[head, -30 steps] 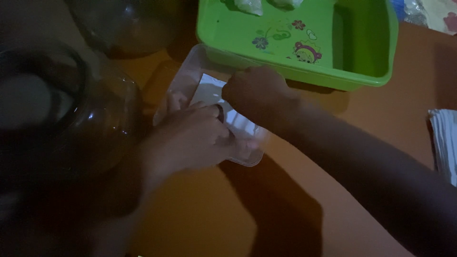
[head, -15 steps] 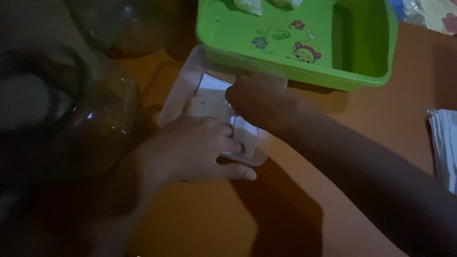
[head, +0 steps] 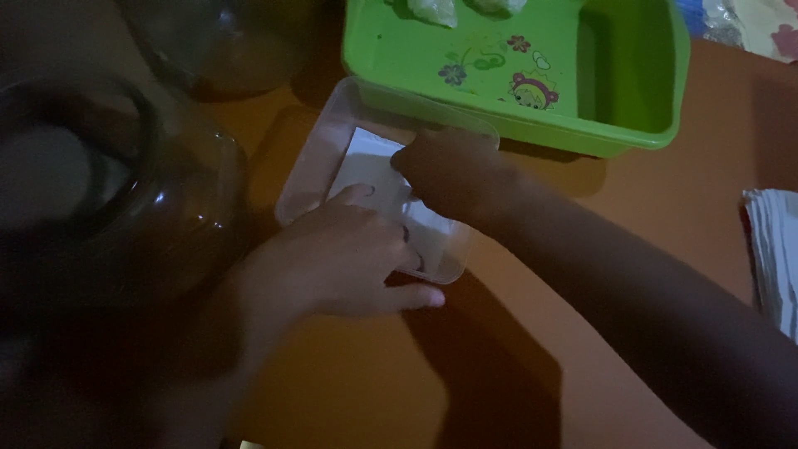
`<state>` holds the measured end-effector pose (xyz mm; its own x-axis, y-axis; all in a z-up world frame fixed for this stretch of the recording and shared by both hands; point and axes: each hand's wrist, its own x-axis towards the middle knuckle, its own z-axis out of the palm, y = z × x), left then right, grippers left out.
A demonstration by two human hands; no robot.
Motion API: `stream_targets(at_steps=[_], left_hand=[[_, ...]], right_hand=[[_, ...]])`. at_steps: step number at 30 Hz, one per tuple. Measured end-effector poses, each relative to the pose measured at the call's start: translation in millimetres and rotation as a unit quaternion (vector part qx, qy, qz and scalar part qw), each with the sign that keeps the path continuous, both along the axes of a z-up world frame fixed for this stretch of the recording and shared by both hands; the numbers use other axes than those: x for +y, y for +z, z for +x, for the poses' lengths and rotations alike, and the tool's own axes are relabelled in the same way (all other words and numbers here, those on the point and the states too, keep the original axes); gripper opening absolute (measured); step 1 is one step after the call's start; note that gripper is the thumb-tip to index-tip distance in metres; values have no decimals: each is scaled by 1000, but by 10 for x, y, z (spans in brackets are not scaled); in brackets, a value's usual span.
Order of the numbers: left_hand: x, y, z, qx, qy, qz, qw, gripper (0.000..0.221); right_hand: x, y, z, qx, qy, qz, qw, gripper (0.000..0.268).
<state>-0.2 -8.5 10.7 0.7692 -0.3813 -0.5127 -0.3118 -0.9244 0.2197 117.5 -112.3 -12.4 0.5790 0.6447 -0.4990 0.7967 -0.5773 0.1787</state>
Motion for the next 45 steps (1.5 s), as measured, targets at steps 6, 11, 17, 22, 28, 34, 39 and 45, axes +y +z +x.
stream_targets(at_steps=[6,11,17,22,28,34,39,45], left_hand=[[31,-222,13,-52,-32,-43,997,49],[31,-302,2,-148,-43,-61,986,64],[-63,-177,-60,-168,-16,-120,978,73],[-148,-208,-69,-220,-34,-127,967,69],[-266,-180,-87,-386,-54,-124,912,66],[-491,-54,-59,-464,5,-95,880,42],[-779,30,-84,-495,53,-182,848,27],[-1213,-12,-81,-457,26,-325,828,22]], right_hand=[[-112,-133,100,-3,29,84,996,28],[-204,-31,15,-13,36,168,985,40],[-451,61,-66,5,51,331,942,31],[-798,164,-170,-17,119,463,878,20],[-1137,239,-328,-19,72,535,841,12],[-1502,269,-466,-36,100,579,808,17],[-1883,232,-590,-68,35,570,818,14],[-2309,190,-720,-86,4,562,823,13]])
